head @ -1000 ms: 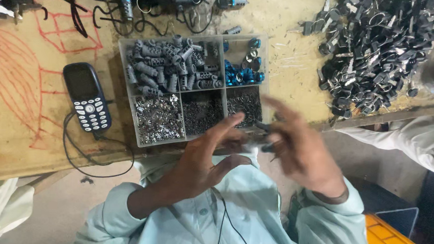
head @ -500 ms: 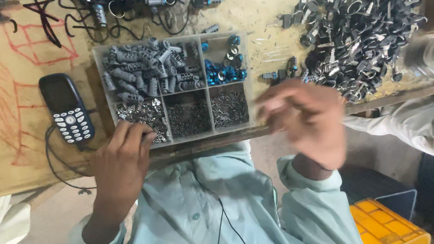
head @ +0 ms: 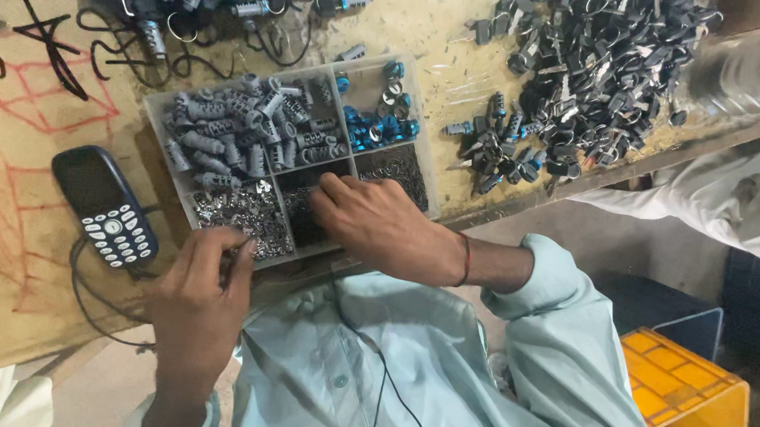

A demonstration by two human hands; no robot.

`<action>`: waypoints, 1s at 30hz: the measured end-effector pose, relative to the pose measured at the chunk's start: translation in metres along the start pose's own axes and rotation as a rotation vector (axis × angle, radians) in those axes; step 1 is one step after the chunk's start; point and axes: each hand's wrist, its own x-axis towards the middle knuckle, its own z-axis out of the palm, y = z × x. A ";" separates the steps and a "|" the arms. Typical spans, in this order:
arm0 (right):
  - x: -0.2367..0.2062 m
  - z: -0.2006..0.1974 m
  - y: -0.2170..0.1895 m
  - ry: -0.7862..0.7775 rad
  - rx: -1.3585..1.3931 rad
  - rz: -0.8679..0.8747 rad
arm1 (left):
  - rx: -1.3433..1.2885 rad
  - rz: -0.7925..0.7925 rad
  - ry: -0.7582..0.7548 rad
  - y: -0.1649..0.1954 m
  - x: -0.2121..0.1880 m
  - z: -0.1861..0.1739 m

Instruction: The person sits at a workbench and assembles small hardware components by hand. They pick small metal parts and blue plastic pieces from a compartment organizer box, press and fit the parts together in their hands, and place the finished assemblies on the table beside the box, repeating the cycle.

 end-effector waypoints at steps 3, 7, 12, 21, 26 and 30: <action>0.003 -0.004 0.002 0.025 0.156 0.027 | -0.184 -0.071 0.018 0.000 0.000 -0.001; -0.005 0.005 0.015 0.157 0.509 0.037 | -0.321 0.070 0.077 0.001 -0.002 0.001; -0.008 0.014 0.014 -0.042 1.335 0.505 | -1.032 -0.183 -0.093 0.003 0.005 0.024; -0.016 0.013 0.001 0.073 1.533 0.232 | -0.996 -0.011 0.008 0.014 0.005 0.047; -0.018 0.018 -0.010 0.105 1.666 0.344 | -0.780 0.098 0.131 0.018 0.003 0.048; -0.021 0.023 -0.014 0.140 1.649 0.396 | -0.727 0.169 0.199 0.018 0.002 0.049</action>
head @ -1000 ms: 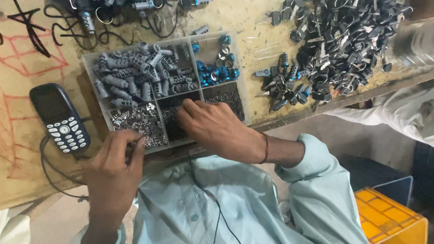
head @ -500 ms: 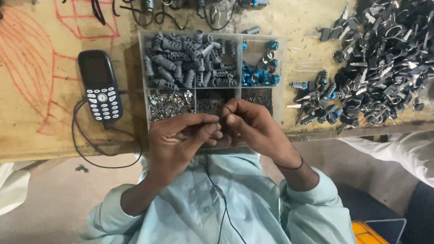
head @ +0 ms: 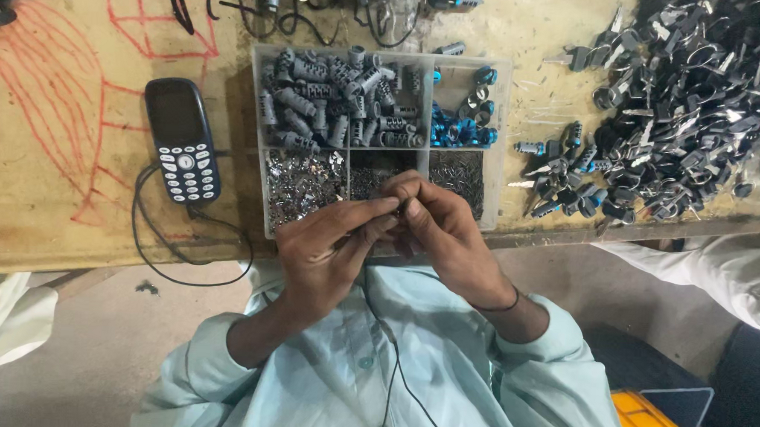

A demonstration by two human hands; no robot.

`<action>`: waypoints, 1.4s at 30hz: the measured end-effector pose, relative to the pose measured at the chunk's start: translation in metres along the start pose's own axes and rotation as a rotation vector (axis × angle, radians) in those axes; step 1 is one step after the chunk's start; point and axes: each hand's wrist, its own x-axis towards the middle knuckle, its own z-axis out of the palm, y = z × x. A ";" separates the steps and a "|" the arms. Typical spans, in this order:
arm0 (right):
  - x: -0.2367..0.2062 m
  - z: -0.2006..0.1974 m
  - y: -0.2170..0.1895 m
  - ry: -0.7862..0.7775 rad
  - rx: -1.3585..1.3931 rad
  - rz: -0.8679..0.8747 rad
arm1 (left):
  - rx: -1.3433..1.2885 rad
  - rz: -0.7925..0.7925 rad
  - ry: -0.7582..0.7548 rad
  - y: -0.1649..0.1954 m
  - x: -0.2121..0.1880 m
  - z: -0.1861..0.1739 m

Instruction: The person sits at a workbench and assembles small hardware components by hand. They pick small metal parts and blue plastic pieces from a compartment organizer box, press and fit the parts together in their hands, and place the finished assemblies on the table beside the box, repeating the cycle.

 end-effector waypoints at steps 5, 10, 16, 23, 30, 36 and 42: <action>0.002 0.000 0.007 0.025 -0.080 -0.122 | 0.017 0.026 -0.010 0.002 0.000 -0.006; 0.006 0.003 -0.002 0.126 -0.524 -0.363 | -0.223 -0.098 -0.063 0.004 -0.001 -0.011; 0.002 0.006 -0.021 0.015 -0.705 -0.364 | -0.168 -0.109 -0.072 0.003 -0.001 -0.020; 0.004 0.001 -0.021 -0.077 -0.182 -0.083 | -0.285 -0.132 -0.078 0.003 -0.004 -0.022; 0.005 -0.007 -0.017 -0.094 -0.140 -0.083 | -0.338 -0.209 -0.064 -0.001 -0.003 -0.021; 0.009 -0.010 -0.014 -0.051 -0.112 -0.048 | -0.350 -0.223 -0.061 -0.002 0.000 -0.022; 0.010 -0.006 -0.016 -0.064 -0.066 -0.002 | -0.085 -0.057 -0.071 0.005 0.003 -0.023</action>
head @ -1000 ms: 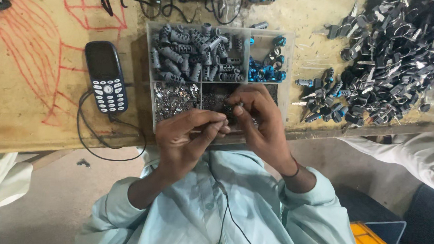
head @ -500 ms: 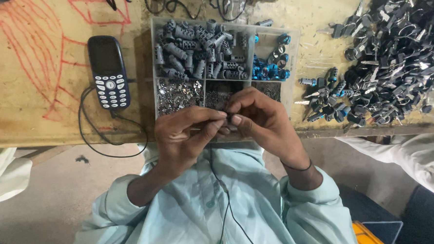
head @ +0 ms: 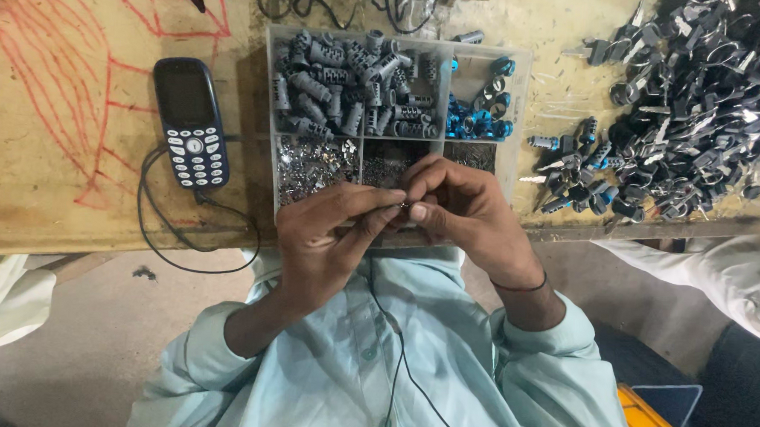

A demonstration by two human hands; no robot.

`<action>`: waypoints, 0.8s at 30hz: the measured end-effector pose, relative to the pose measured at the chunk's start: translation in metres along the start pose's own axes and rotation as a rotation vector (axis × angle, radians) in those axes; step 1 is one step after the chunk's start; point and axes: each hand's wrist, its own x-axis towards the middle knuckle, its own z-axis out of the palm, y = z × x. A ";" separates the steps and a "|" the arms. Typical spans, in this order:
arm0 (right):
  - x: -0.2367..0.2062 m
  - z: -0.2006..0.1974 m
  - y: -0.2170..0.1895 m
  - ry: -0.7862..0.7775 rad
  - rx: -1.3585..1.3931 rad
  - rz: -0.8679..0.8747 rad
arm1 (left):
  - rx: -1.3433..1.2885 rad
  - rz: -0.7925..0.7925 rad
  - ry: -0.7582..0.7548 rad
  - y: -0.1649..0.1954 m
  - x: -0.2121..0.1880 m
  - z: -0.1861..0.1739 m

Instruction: The person sits at a workbench and assembles small hardware components by hand. They pick small metal parts and blue plastic pieces from a compartment organizer box, press and fit the parts together in their hands, and place the finished assemblies on the table beside the box, repeating the cycle.

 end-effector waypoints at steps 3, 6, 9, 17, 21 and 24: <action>0.000 0.002 -0.002 -0.022 0.015 0.000 | 0.054 0.062 0.000 0.001 0.000 0.000; 0.001 0.003 -0.002 -0.038 0.026 0.000 | 0.050 0.084 -0.023 -0.002 0.001 -0.001; 0.001 0.002 -0.001 -0.059 0.018 -0.025 | 0.022 0.091 -0.059 -0.004 0.003 -0.005; 0.003 0.004 -0.002 -0.018 -0.022 -0.031 | 0.010 0.066 -0.119 -0.004 0.000 -0.012; 0.006 0.011 -0.002 0.147 -0.816 -0.286 | -0.218 -0.109 -0.127 -0.010 -0.003 -0.016; 0.006 0.013 -0.002 0.185 -0.933 -0.390 | -0.264 -0.185 -0.120 -0.016 -0.004 -0.018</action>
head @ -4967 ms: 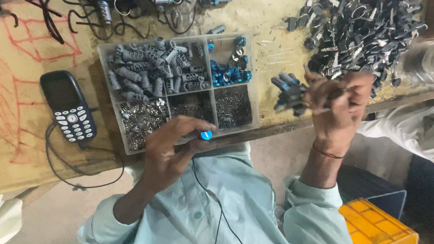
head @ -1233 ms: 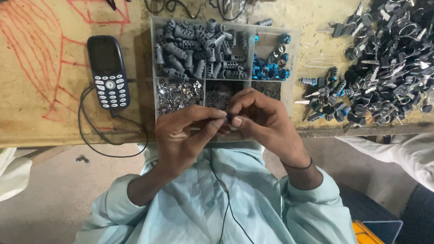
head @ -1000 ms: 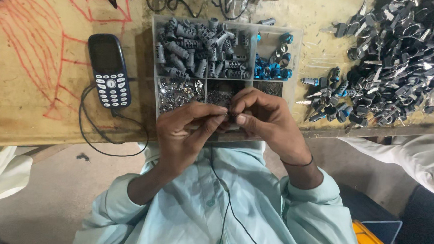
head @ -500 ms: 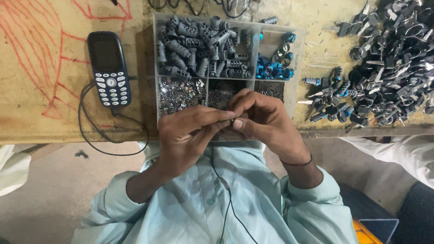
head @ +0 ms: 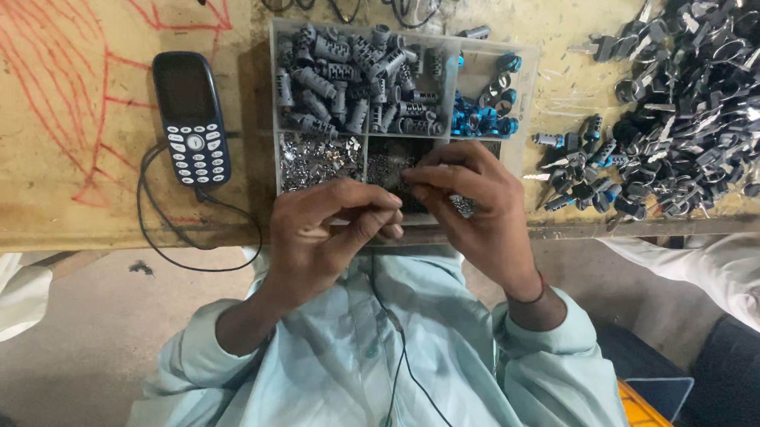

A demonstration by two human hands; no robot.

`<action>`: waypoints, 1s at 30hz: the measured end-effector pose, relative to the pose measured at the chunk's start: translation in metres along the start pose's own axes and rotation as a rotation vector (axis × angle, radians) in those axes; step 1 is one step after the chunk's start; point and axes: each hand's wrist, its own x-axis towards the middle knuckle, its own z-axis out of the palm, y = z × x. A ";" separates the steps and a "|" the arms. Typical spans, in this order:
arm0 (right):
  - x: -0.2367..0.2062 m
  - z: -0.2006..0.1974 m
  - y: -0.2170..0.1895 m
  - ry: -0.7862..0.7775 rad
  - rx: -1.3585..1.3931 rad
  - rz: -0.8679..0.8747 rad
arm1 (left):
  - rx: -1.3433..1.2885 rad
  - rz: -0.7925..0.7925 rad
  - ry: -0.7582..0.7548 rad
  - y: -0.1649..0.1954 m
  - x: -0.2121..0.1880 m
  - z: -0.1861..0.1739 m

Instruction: The person sits at a workbench and assembles small hardware components by hand. They pick small metal parts and blue plastic pieces from a compartment organizer box, press and fit the parts together in their hands, and place the finished assemblies on the table beside the box, repeating the cycle.

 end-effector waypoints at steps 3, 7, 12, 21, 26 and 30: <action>-0.001 -0.002 0.001 -0.109 0.442 0.117 | -0.133 -0.054 -0.009 -0.001 0.001 0.001; -0.002 -0.006 -0.001 -0.169 0.402 0.084 | -0.118 -0.104 0.006 0.007 0.000 0.005; -0.001 -0.007 -0.011 -0.101 0.357 0.113 | 0.288 0.063 -0.011 0.012 -0.001 0.006; -0.011 -0.038 -0.009 -0.163 -0.717 0.076 | 0.115 -0.122 0.036 -0.001 0.001 0.000; -0.020 -0.036 0.009 -0.171 -0.732 0.123 | 0.087 -0.110 0.043 -0.004 0.002 0.001; -0.021 -0.040 0.018 -0.050 -0.513 0.160 | 0.104 -0.102 0.027 -0.003 0.002 0.005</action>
